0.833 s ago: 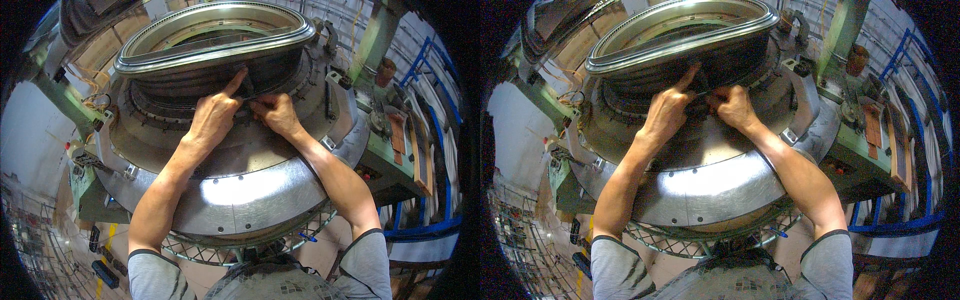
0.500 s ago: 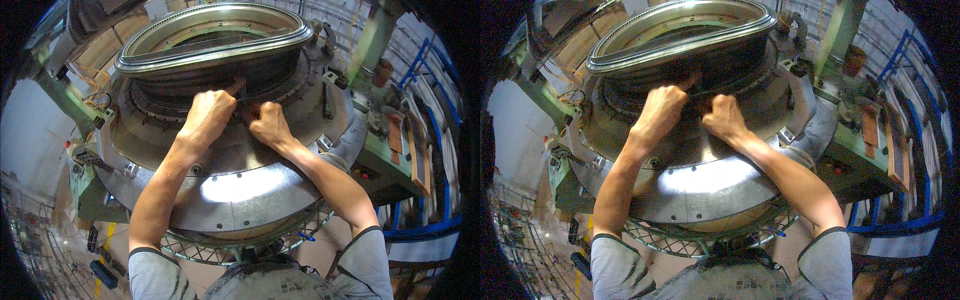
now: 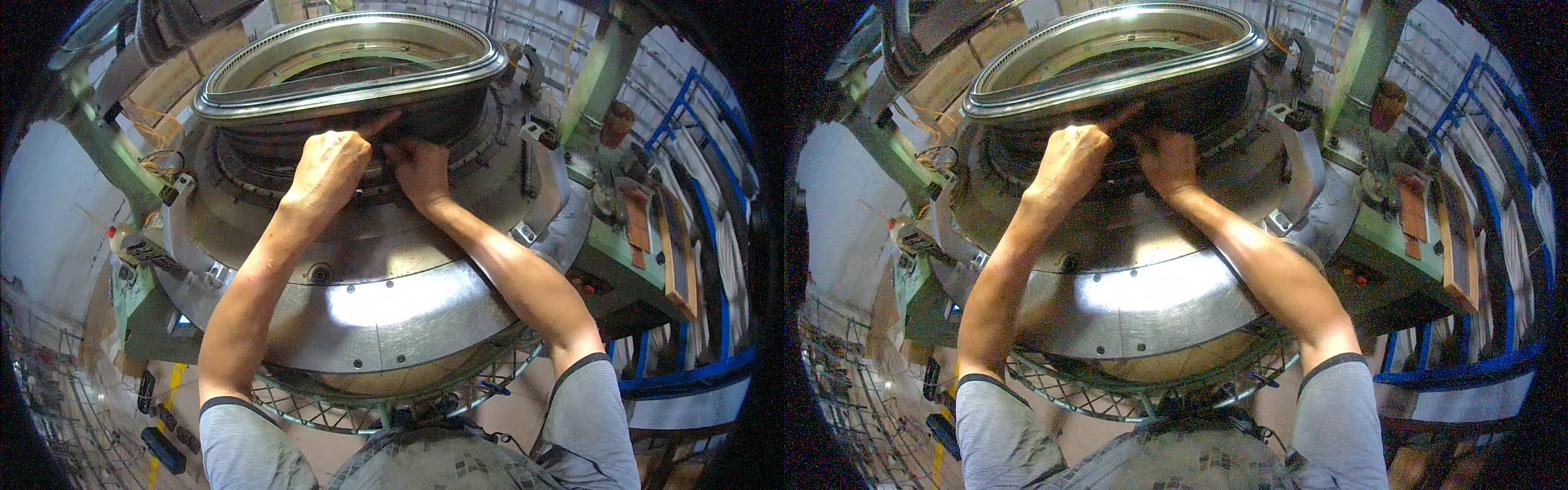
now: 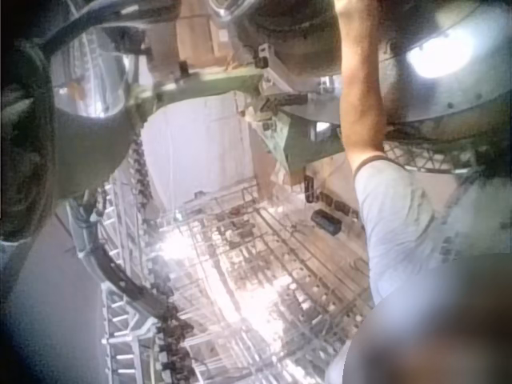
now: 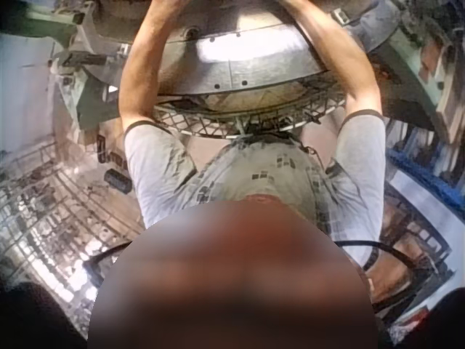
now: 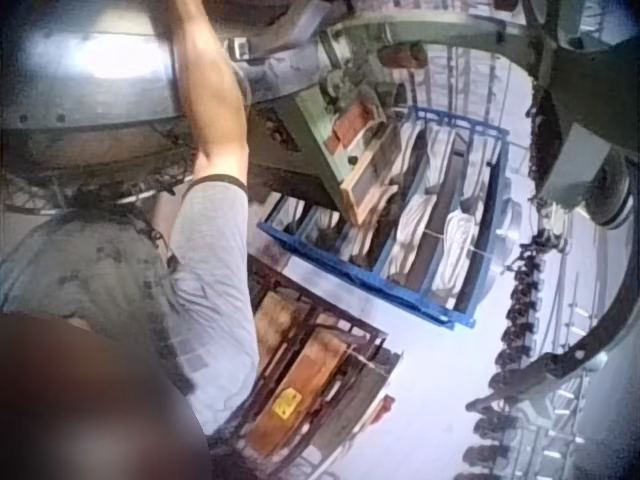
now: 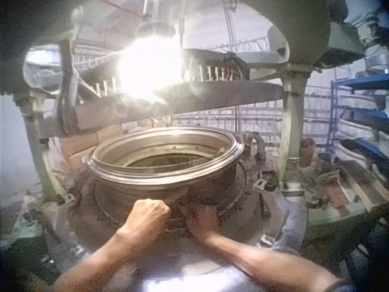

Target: The person picks up small rectangular metal pieces from a wooden tray and inserts them into slots on a large circular metal machine. They use a blue-handled tool to adjust or secure the pieces in place, repeating the process for multiple pieces.

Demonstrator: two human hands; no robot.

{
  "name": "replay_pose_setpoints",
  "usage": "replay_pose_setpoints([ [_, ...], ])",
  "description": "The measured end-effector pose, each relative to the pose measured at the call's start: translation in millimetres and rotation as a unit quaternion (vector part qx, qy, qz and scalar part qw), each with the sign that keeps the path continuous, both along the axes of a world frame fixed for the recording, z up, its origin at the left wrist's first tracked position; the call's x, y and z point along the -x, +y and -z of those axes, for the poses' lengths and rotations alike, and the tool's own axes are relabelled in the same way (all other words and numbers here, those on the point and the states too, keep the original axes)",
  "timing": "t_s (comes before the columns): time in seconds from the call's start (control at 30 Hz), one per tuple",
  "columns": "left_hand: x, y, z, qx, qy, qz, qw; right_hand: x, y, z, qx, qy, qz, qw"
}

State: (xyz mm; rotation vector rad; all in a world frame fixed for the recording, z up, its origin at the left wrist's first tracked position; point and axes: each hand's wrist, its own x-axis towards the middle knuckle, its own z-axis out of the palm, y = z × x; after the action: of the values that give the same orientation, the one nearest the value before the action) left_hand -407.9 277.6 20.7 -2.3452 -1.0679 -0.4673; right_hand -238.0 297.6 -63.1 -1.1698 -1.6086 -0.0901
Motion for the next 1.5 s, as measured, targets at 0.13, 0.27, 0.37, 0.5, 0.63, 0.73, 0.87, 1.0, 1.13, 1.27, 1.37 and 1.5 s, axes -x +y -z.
replay_pose_setpoints([
  [0.13, 7, 1, -7, 0.028, 0.046, 0.011, 0.998, -4, -6, -7, 0.062, 0.074, -0.032, 0.995],
  [0.27, 12, 1, -13, 0.028, 0.038, 0.048, 0.998, -21, -3, -14, -0.011, -0.146, 0.105, 0.984],
  [0.37, 14, 3, -16, 0.029, 0.048, 0.06, 0.997, -28, 5, -18, -0.064, -0.136, 0.078, 0.986],
  [0.5, 17, 6, -17, 0.025, 0.057, 0.078, 0.995, -32, 8, -25, -0.049, -0.193, 0.09, 0.976],
  [0.63, 18, 7, -16, 0.032, 0.069, 0.078, 0.994, -35, 7, -30, -0.037, -0.205, 0.086, 0.974],
  [0.73, 17, 7, -15, 0.003, 0.07, 0.081, 0.994, -36, 7, -30, -0.046, -0.206, 0.095, 0.973],
  [0.87, 17, 7, -12, -0.003, 0.072, 0.078, 0.994, -38, 8, -31, -0.051, -0.241, 0.082, 0.966],
  [1.0, 19, 9, -11, -0.002, 0.079, 0.081, 0.994, -33, 5, -31, 0.011, -0.186, 0.109, 0.976],
  [1.13, 20, 16, -9, 0.058, 0.133, 0.034, 0.989, -22, -2, -19, 0.185, 0.127, -0.123, 0.967],
  [1.27, 20, 24, -1, 0.032, 0.092, 0.04, 0.994, -18, 1, -12, 0.355, 0.437, -0.394, 0.726],
  [1.37, 22, 29, 3, -0.037, 0.063, 0.089, 0.993, -16, 4, -16, 0.334, 0.485, -0.408, 0.697],
  [1.5, 21, 30, 0, -0.01, 0.092, 0.074, 0.993, -19, -3, -30, 0.343, 0.436, -0.386, 0.737],
])
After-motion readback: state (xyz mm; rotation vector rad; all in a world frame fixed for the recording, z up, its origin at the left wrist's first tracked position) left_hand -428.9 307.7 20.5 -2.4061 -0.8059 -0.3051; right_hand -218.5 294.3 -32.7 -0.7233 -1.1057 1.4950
